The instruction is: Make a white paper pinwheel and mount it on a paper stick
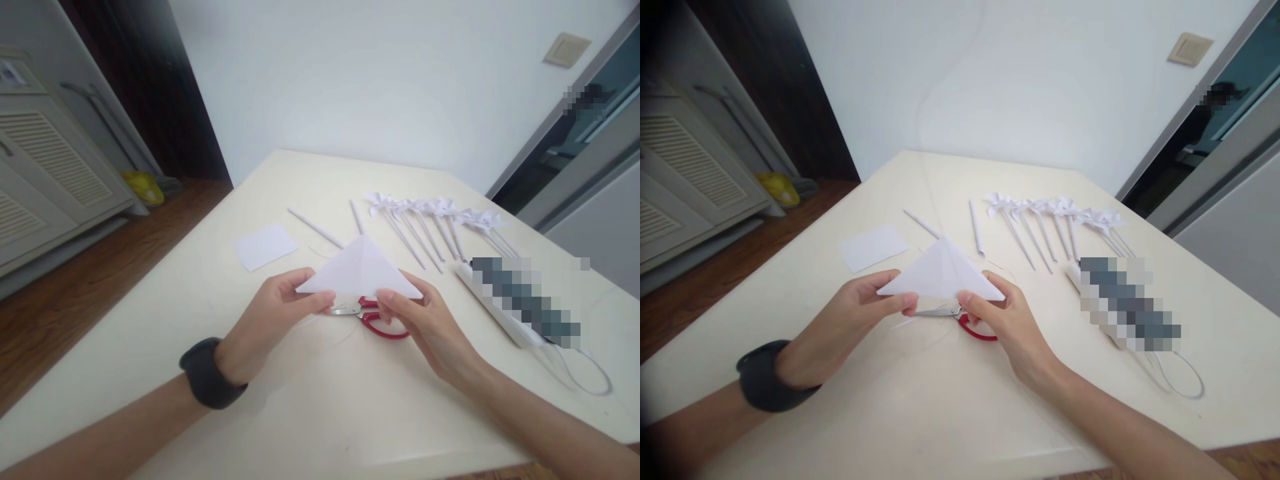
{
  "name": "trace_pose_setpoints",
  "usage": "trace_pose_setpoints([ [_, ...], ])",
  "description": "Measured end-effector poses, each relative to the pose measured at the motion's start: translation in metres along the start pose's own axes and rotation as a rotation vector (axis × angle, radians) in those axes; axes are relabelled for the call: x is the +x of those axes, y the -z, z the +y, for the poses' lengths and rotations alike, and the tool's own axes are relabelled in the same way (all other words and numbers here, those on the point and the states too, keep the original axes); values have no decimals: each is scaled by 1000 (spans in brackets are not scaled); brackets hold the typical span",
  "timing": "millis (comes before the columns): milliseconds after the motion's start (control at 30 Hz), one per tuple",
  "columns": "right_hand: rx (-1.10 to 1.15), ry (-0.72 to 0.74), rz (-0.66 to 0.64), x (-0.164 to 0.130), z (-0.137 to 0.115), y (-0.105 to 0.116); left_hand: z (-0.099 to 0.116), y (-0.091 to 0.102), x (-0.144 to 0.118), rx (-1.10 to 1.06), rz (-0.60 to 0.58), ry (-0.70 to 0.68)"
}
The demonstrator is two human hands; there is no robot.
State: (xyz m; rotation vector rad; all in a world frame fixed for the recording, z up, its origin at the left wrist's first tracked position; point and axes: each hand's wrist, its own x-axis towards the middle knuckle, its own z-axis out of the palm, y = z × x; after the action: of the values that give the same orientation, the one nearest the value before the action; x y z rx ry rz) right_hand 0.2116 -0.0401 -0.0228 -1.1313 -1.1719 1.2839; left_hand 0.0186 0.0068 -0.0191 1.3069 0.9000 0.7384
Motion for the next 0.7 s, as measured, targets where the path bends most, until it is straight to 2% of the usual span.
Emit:
trace_pose_setpoints([
  [133, -49, 18, 26, 6, -4, 8, -2, 5, 4, 34, 94, -73],
  [267, -79, 8, 10, 6, -1, 8, -4, -1, 3, -14, 155, -143],
  [433, -97, -4, -38, 0, 0, -1, -6, -9, -2, -123, 82, 24],
  [567, -113, 13, -34, 0, -1, -3, -7, -8, -3, -165, 102, 7],
  [700, -137, 8, -51, 1, 0, -1, -8, -6, -2, -156, 113, 48],
])
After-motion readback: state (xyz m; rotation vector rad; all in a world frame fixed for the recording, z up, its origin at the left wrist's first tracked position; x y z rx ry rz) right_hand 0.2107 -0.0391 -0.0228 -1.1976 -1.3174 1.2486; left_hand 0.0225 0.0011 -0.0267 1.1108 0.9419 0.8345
